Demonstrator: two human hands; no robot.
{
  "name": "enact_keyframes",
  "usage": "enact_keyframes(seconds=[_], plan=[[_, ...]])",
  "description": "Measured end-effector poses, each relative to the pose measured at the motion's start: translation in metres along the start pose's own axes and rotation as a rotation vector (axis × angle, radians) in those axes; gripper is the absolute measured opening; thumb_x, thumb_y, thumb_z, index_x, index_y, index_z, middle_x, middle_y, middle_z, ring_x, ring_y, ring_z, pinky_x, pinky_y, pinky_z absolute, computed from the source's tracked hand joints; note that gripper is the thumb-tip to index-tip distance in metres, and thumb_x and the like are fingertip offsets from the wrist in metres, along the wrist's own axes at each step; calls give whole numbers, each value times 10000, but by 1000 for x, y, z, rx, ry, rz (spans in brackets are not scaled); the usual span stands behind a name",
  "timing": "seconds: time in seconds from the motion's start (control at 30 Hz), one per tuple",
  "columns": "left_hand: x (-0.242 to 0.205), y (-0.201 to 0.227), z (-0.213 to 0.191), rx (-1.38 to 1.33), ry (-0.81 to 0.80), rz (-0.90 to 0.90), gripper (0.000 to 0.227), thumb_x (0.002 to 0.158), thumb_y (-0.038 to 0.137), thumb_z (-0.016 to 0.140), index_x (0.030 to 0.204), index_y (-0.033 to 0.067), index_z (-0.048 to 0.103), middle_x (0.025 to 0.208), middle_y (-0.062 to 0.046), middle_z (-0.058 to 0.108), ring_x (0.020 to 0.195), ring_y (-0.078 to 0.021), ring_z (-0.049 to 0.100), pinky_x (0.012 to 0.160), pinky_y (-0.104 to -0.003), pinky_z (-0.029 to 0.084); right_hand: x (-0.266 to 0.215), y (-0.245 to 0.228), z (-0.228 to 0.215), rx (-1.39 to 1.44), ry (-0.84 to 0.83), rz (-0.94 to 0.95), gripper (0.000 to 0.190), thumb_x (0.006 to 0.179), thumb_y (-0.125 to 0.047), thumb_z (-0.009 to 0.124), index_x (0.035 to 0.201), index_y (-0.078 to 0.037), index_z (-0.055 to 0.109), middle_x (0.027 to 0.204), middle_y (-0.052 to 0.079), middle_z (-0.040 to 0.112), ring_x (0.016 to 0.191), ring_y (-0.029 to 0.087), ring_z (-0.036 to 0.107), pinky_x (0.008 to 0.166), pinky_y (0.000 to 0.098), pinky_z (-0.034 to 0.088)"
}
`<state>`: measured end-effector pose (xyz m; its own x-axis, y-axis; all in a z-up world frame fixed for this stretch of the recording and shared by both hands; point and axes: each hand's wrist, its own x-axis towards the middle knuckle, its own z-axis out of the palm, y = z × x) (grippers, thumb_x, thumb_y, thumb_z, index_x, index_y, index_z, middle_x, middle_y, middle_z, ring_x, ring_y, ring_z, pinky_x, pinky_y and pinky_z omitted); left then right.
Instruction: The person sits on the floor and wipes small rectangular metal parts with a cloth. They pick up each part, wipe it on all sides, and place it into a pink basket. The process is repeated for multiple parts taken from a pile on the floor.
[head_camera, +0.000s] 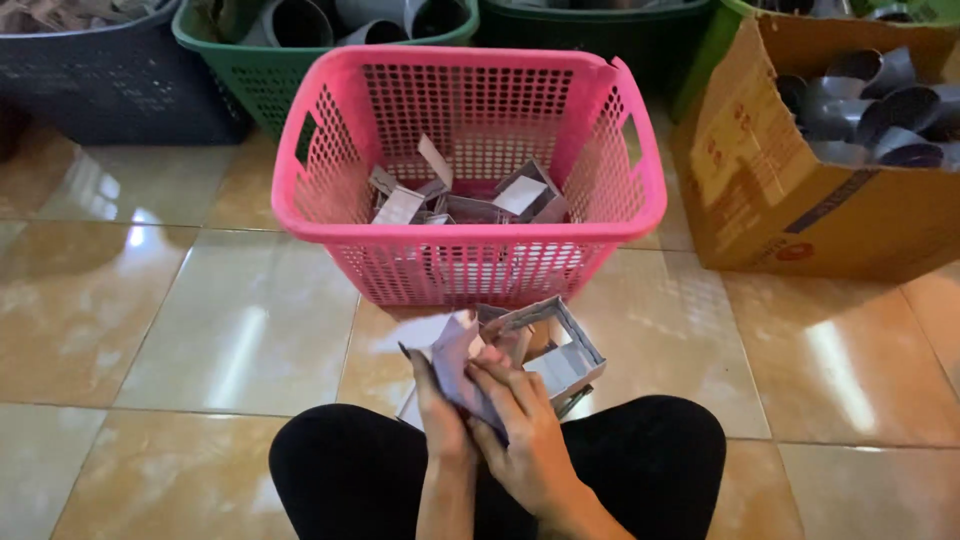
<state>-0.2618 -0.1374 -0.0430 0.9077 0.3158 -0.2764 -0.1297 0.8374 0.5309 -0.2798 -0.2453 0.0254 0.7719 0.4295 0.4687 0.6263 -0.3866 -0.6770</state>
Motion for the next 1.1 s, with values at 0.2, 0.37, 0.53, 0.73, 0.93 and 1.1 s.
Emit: enact_keyframes(seconds=[0.2, 0.37, 0.53, 0.73, 0.93, 1.1], plan=[[-27, 6, 35, -93, 22, -47, 717, 1031, 497, 239, 1552, 43, 430, 1519, -161, 544, 1315, -284, 545, 1093, -390, 410, 24, 16, -2, -277, 7, -100, 636, 863, -156, 643, 1468, -25, 499, 1587, 114, 469, 1486, 323, 378, 1229, 586, 78], [-10, 40, 42, -104, 9, -129, 717, 1021, 500, 257, 1557, 60, 437, 1531, -152, 545, 1323, -280, 542, 1094, -394, 407, -4, 10, 8, -37, -144, -123, 608, 865, -20, 596, 1441, 111, 452, 1576, 295, 392, 1507, 433, 321, 1243, 556, 205], [-33, 8, 40, -94, 1, -209, 717, 1011, 502, 273, 1562, 75, 443, 1541, -144, 547, 1331, -277, 539, 1094, -398, 405, 14, 30, 3, -324, -147, -97, 760, 865, -152, 619, 1548, 30, 339, 1671, 230, 256, 1513, 441, 283, 1179, 716, 57], [-28, 19, 54, -109, 47, -326, 718, 999, 506, 294, 1568, 96, 451, 1555, -133, 548, 1342, -273, 535, 1095, -403, 401, -7, 18, 6, -330, -140, -145, 792, 836, -143, 652, 1558, -14, 354, 1662, 206, 304, 1482, 397, 387, 1195, 707, 73], [-55, 1, 44, -90, 33, -417, 721, 987, 509, 315, 1574, 117, 458, 1568, -122, 550, 1352, -269, 531, 1096, -408, 398, 29, 30, -4, -325, 4, -98, 712, 834, -104, 624, 1515, -46, 426, 1641, 159, 370, 1506, 387, 356, 1170, 771, -14], [-57, -11, 25, 46, -20, -382, 788, 958, 543, 338, 1549, 37, 463, 1509, -195, 602, 1271, -298, 601, 1020, -383, 457, 62, 37, -29, -180, 118, -130, 317, 894, -88, 559, 1204, -32, 591, 1093, 167, 709, 1022, 325, 667, 1196, 665, 185]])
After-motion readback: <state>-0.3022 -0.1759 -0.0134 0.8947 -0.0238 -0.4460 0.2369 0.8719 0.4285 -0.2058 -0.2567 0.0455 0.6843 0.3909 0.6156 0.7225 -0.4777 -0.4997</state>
